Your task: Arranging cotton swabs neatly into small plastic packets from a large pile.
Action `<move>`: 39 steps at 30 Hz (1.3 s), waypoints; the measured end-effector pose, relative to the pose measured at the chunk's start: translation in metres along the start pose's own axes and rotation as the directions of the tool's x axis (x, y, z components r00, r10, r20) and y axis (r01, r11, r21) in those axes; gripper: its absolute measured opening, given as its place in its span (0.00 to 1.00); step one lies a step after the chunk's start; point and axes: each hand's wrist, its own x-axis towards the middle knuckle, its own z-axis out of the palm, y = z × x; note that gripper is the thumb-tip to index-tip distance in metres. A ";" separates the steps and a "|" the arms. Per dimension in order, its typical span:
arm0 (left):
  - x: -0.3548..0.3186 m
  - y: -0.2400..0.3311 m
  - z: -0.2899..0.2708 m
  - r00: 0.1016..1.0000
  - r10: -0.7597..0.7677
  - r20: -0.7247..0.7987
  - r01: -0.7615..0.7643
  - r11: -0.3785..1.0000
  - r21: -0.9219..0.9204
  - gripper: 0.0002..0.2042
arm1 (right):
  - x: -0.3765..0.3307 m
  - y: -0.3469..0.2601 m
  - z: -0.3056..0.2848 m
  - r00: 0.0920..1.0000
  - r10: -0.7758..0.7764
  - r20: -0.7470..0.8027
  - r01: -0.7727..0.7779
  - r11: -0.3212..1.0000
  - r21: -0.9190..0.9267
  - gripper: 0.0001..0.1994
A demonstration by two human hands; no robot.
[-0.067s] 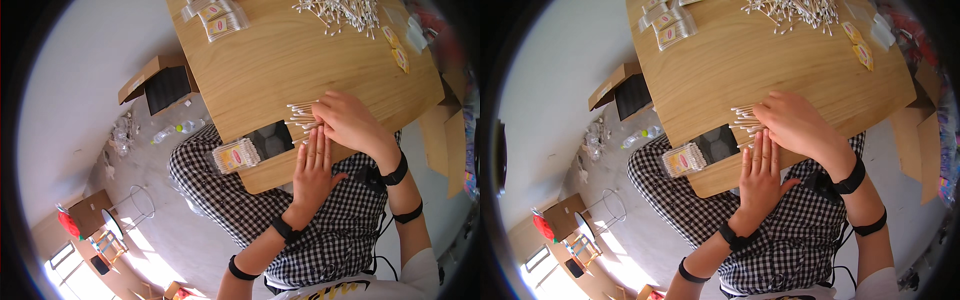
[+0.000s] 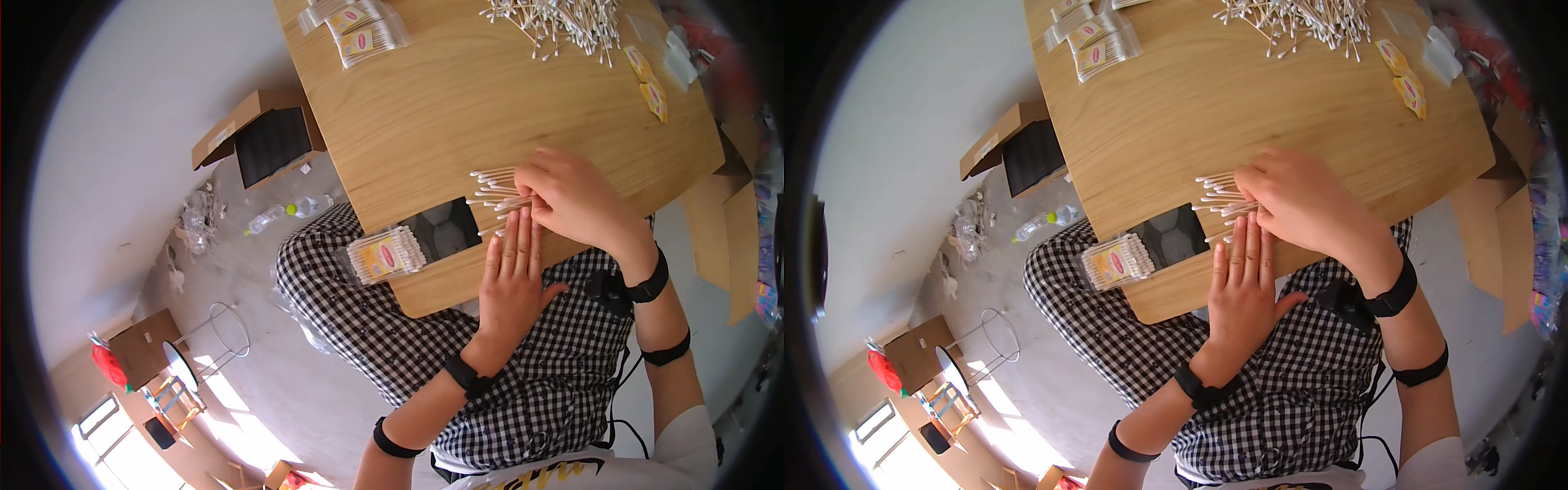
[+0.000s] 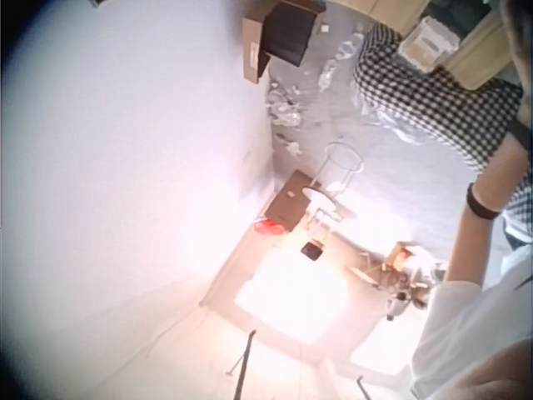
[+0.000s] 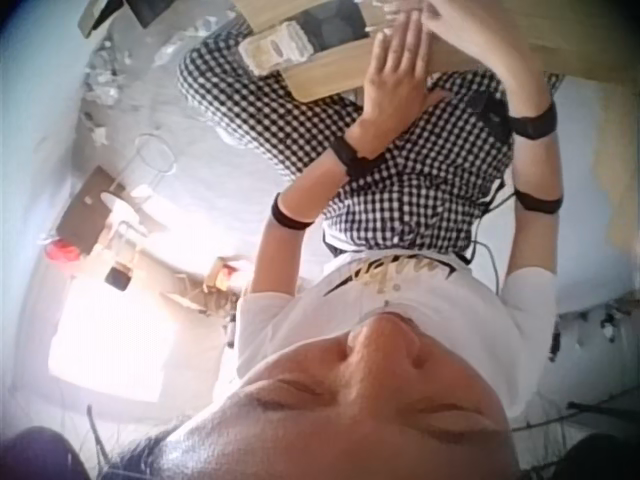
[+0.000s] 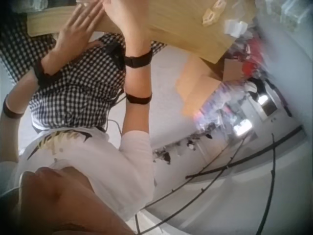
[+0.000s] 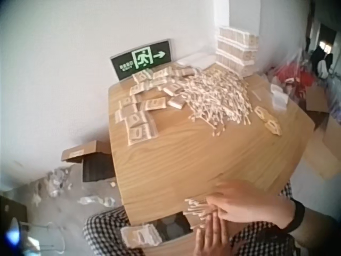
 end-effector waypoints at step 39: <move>0.001 0.000 -0.003 1.000 0.001 0.001 -0.001 1.000 -0.005 0.49 | 0.020 0.018 0.007 0.977 -0.039 -0.208 0.066 0.989 0.129 0.04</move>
